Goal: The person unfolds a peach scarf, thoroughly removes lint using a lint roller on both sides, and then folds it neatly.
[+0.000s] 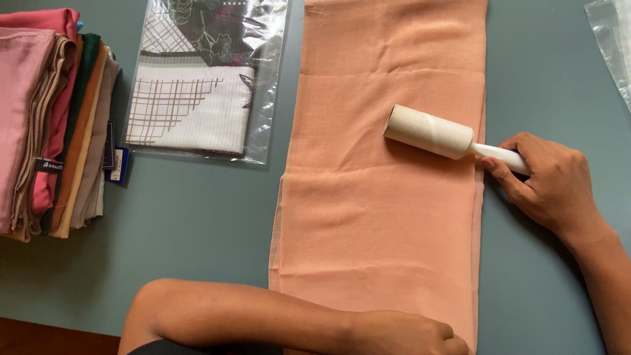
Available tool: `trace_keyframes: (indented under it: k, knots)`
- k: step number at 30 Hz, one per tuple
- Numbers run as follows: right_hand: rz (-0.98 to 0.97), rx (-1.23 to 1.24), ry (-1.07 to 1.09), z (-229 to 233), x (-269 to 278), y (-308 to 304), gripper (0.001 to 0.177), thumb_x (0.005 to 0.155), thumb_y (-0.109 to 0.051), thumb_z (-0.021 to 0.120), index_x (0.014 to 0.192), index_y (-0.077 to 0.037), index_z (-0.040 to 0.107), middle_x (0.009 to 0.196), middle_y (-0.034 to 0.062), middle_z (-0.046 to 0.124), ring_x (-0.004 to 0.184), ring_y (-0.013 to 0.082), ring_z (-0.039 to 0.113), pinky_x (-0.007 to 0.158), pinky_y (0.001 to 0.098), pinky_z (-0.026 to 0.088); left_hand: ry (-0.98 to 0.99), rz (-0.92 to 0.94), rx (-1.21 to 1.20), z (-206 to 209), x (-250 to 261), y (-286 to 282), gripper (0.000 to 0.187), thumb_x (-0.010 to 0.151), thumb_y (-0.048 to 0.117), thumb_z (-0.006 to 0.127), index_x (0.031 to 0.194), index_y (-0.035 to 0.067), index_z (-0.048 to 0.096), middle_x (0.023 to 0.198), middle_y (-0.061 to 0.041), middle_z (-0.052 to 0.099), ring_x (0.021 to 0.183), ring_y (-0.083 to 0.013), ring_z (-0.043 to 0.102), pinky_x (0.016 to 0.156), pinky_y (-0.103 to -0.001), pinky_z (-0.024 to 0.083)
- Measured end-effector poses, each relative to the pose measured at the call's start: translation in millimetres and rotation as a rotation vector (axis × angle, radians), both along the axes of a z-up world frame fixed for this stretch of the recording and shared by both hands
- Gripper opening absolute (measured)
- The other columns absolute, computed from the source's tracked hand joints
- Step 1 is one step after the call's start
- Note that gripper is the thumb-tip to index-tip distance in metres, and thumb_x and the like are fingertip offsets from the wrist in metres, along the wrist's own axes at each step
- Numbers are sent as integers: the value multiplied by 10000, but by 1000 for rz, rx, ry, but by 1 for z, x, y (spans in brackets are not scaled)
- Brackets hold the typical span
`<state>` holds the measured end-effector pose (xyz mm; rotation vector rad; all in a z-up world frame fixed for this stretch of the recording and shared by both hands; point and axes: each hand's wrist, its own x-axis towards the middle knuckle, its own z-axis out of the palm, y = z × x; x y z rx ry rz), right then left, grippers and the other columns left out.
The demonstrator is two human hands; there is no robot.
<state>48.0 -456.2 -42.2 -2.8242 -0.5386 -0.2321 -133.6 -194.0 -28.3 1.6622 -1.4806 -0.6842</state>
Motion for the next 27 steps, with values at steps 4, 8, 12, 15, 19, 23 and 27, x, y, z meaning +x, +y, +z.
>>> trace_keyframes:
  k: [4,8,12,15,19,23,27]
  knots:
    - [19,26,-44,-6,-2,-5,348,1114,-418,641,997,-92,678,732,47,583,634,269,503,618,396,352,-386,-5,-232,-19,-2,-4,323,952,40,478,637,-7,532,813,-199,548,622,-374,471,658,-485,429]
    - [-24,149,-8,-9,-3,-13,297,1134,-342,608,1055,-62,667,763,59,573,648,268,503,668,409,366,-620,299,-228,21,16,5,131,1057,67,521,955,50,602,994,-128,585,831,-296,515,811,-409,429]
    - [-8,185,-27,-7,-1,-17,270,1188,-230,505,1245,24,578,1093,162,624,870,407,530,840,507,404,-869,339,-114,14,14,7,170,1045,136,522,1157,100,645,1090,-60,634,1021,-244,603,898,-376,478]
    - [24,53,-230,-6,3,-22,199,1256,-184,603,1340,-4,618,1198,157,660,1140,405,532,1006,499,332,-733,263,-153,4,6,6,223,1048,63,437,1090,47,656,1160,-81,619,1053,-266,578,903,-359,474]
    - [38,24,-317,5,1,-21,133,1279,-30,700,1404,-3,660,1301,207,669,1139,441,520,1051,515,423,-699,207,-166,2,11,8,223,1064,91,443,1138,50,649,1199,-86,623,1082,-270,574,958,-372,480]
    - [-21,-21,-227,5,-1,-12,183,1216,-165,644,1325,-20,674,1186,142,653,1042,382,543,914,482,420,-640,203,-185,26,31,13,265,1067,142,453,1225,49,645,1292,-51,621,1125,-262,596,1127,-383,487]
    - [-39,192,-75,8,-3,-8,247,1176,-145,597,1334,39,640,1239,187,668,1040,374,584,926,487,449,-623,428,-409,57,63,24,256,1129,53,506,920,128,632,935,-70,595,878,-263,579,975,-401,531]
